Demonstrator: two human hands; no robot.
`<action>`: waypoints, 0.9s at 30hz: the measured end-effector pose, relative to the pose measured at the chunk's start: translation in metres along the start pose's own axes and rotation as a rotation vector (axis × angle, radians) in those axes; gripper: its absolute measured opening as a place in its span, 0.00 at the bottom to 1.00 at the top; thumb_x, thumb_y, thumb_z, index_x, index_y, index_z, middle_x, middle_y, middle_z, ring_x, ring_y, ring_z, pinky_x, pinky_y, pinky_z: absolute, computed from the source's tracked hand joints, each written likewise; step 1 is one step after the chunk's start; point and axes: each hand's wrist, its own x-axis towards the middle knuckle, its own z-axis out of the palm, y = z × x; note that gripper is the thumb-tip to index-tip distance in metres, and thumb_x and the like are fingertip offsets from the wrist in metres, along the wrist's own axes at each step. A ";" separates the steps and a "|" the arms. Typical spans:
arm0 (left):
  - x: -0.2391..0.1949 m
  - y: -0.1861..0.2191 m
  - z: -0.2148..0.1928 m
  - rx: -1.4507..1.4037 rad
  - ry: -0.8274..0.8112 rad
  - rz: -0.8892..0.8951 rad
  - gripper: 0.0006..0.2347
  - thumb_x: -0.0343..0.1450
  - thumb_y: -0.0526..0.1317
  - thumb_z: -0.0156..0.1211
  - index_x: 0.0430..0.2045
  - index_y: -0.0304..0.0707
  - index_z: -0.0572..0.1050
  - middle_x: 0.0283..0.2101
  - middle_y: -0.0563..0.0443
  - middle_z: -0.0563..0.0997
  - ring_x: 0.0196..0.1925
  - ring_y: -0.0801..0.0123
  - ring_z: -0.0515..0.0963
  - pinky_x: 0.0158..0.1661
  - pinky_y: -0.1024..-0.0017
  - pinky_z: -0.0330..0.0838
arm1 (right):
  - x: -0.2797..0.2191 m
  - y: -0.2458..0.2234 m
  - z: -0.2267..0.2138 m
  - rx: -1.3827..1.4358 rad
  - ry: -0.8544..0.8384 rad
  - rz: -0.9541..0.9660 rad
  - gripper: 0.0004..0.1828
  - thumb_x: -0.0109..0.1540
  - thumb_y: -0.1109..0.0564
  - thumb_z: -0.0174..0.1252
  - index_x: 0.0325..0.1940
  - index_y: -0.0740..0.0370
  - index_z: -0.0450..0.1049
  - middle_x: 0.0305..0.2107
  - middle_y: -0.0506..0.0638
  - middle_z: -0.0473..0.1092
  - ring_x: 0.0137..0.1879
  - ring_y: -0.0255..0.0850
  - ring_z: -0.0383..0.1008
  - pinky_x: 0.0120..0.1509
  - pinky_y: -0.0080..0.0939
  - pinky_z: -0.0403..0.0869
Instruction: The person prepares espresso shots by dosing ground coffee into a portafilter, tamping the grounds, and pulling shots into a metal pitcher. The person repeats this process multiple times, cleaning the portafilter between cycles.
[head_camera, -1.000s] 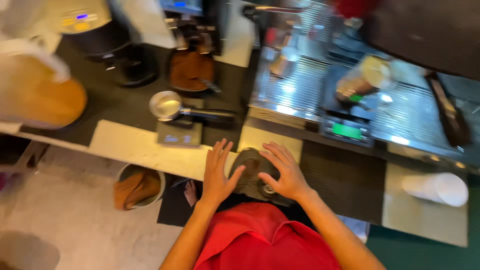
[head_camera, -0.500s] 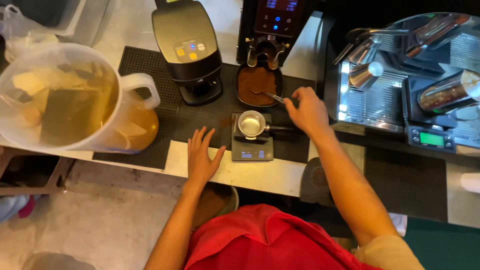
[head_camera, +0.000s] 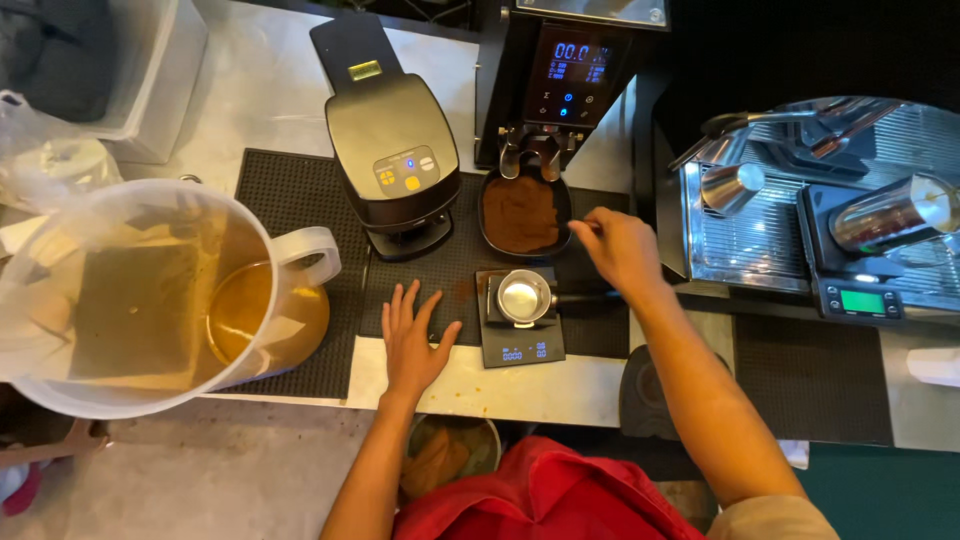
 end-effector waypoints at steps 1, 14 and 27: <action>-0.001 0.002 -0.001 -0.006 -0.003 -0.003 0.25 0.71 0.55 0.65 0.62 0.49 0.74 0.74 0.45 0.63 0.81 0.48 0.52 0.76 0.47 0.38 | 0.002 0.002 0.010 -0.006 -0.004 0.001 0.16 0.69 0.40 0.62 0.43 0.53 0.82 0.33 0.53 0.79 0.43 0.54 0.81 0.48 0.52 0.78; 0.000 0.002 0.003 0.016 0.029 -0.018 0.24 0.70 0.58 0.64 0.60 0.52 0.75 0.74 0.48 0.64 0.81 0.52 0.53 0.77 0.50 0.39 | -0.003 0.002 0.019 0.243 0.105 -0.366 0.13 0.70 0.56 0.58 0.58 0.55 0.80 0.38 0.52 0.78 0.44 0.49 0.79 0.51 0.46 0.77; 0.000 0.002 0.004 0.024 0.062 0.006 0.23 0.70 0.59 0.64 0.57 0.52 0.77 0.74 0.48 0.65 0.80 0.52 0.54 0.76 0.50 0.40 | 0.015 0.009 0.033 0.599 0.115 -0.129 0.11 0.71 0.61 0.56 0.53 0.56 0.82 0.37 0.53 0.80 0.40 0.47 0.81 0.52 0.47 0.77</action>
